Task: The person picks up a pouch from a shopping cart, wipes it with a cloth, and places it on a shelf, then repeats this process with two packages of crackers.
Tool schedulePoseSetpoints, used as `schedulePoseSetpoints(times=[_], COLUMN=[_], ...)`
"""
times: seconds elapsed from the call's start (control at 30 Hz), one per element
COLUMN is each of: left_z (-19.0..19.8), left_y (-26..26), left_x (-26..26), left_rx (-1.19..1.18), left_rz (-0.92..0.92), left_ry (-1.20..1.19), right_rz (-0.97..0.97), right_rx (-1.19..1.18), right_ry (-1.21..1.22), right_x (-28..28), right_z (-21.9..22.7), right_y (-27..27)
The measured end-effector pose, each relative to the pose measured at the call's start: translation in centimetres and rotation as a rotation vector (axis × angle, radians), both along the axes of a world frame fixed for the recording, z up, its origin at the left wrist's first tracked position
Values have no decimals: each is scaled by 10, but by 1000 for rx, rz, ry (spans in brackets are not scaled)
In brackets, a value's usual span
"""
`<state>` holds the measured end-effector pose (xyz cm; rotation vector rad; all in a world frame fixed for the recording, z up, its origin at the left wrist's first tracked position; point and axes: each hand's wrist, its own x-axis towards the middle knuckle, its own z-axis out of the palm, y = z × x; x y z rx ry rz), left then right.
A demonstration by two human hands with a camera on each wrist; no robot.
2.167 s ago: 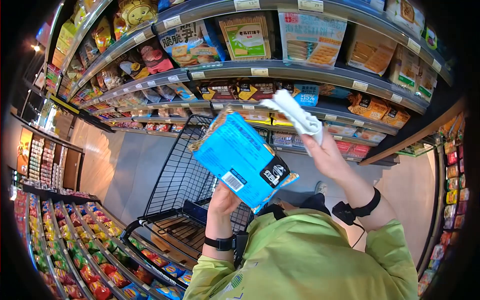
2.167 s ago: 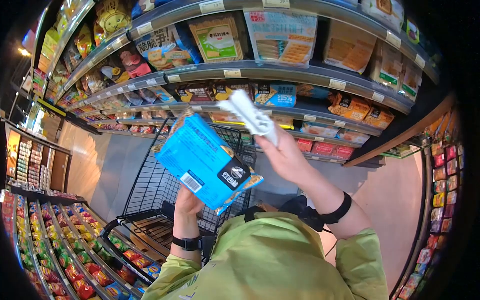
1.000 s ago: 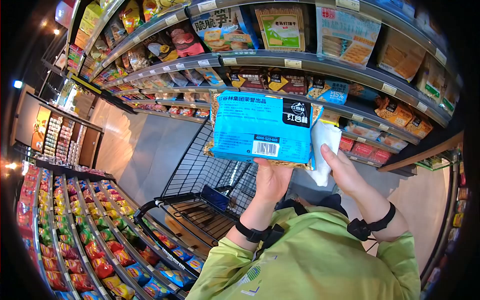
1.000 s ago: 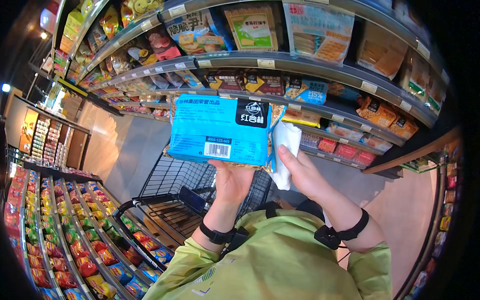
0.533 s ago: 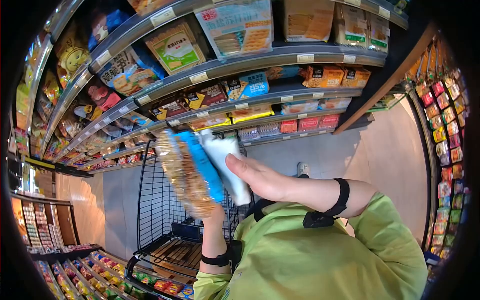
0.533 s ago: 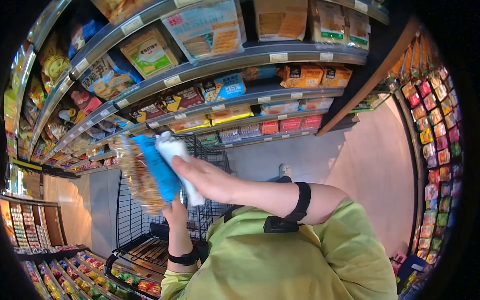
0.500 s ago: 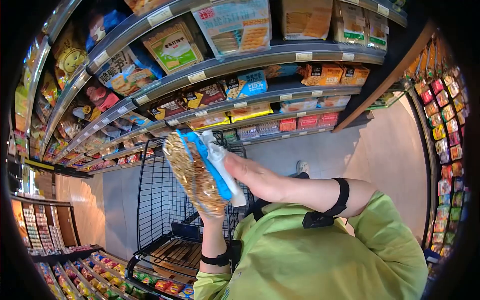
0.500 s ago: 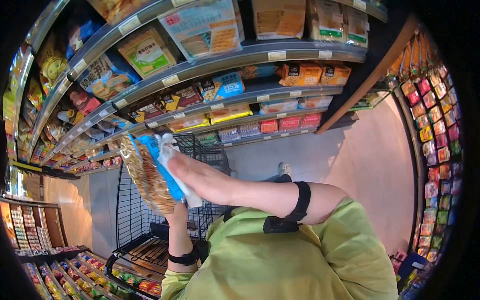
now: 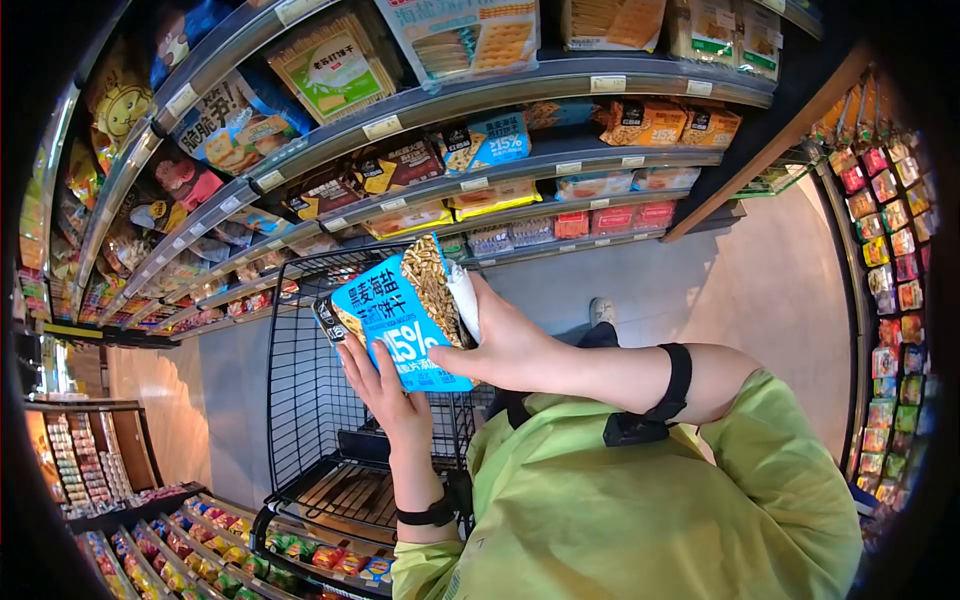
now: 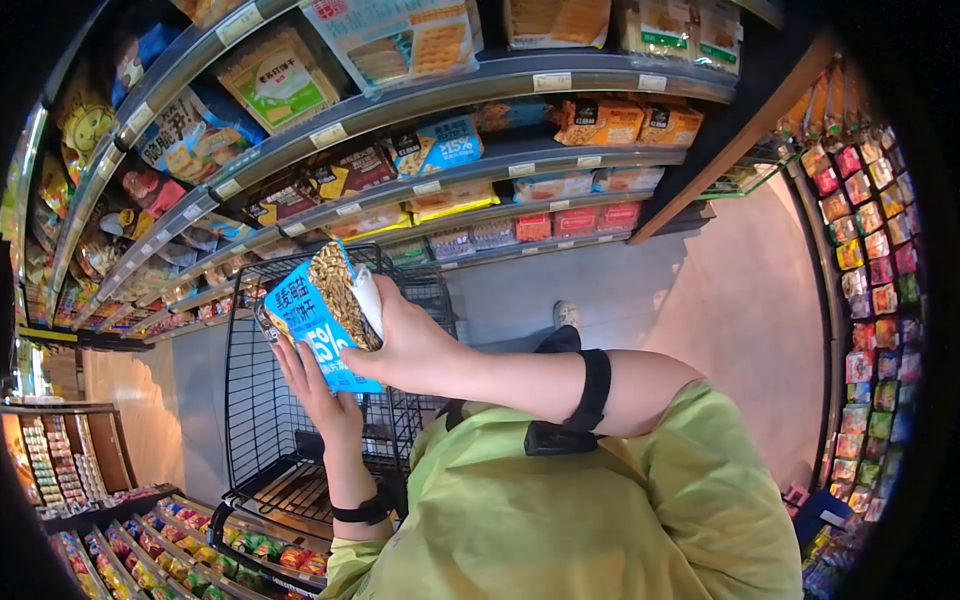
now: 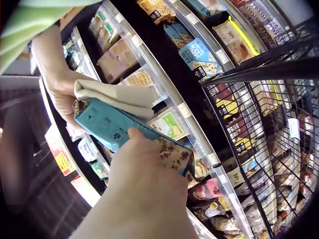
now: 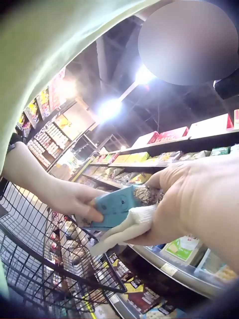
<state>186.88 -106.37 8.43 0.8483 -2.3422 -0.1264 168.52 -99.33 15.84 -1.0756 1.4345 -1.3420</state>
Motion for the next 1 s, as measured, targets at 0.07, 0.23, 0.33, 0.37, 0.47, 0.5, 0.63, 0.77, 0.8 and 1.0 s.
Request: schedulePoseSetpoints(times=[0.07, 0.23, 0.33, 0.37, 0.47, 0.5, 0.63, 0.77, 0.8, 1.0], left_z=[7, 25, 24, 26, 27, 24, 11, 10, 10, 7], left_y=[1, 1, -7, -9, -18, -20, -22, -22, -21, -23], left_x=[0, 11, 19, 21, 33, 39, 56, 55, 54, 52], left_rx=[140, 745, 742, 746, 1286, 1285, 1643, 1688, 1712, 1662], left_rz=[-58, -269, -4, 121, 71, 73, 89, 24, -4, -46], left_ry=[25, 437, 551, 531, 904, 902, 1087, 1058, 1070, 995], right_rz=[-28, -153, -168, -81, 53, 96, 163, 212, 222, 198], right_rx=[11, -72, -192, -41, 101, 93, 23, 112, 114, 115], right_ry=[-28, -17, -82, -207, -362, -390, -425, -519, -537, -541], right_x=[-2, -2, -7, -13, -18, -19, -23, -29, -31, -38], right_z=[-7, -50, -52, -32, -24, -25, -17, -20, -21, -30], right_y=[-2, -14, -14, -9, -4, -4, 1, 0, 0, 1])
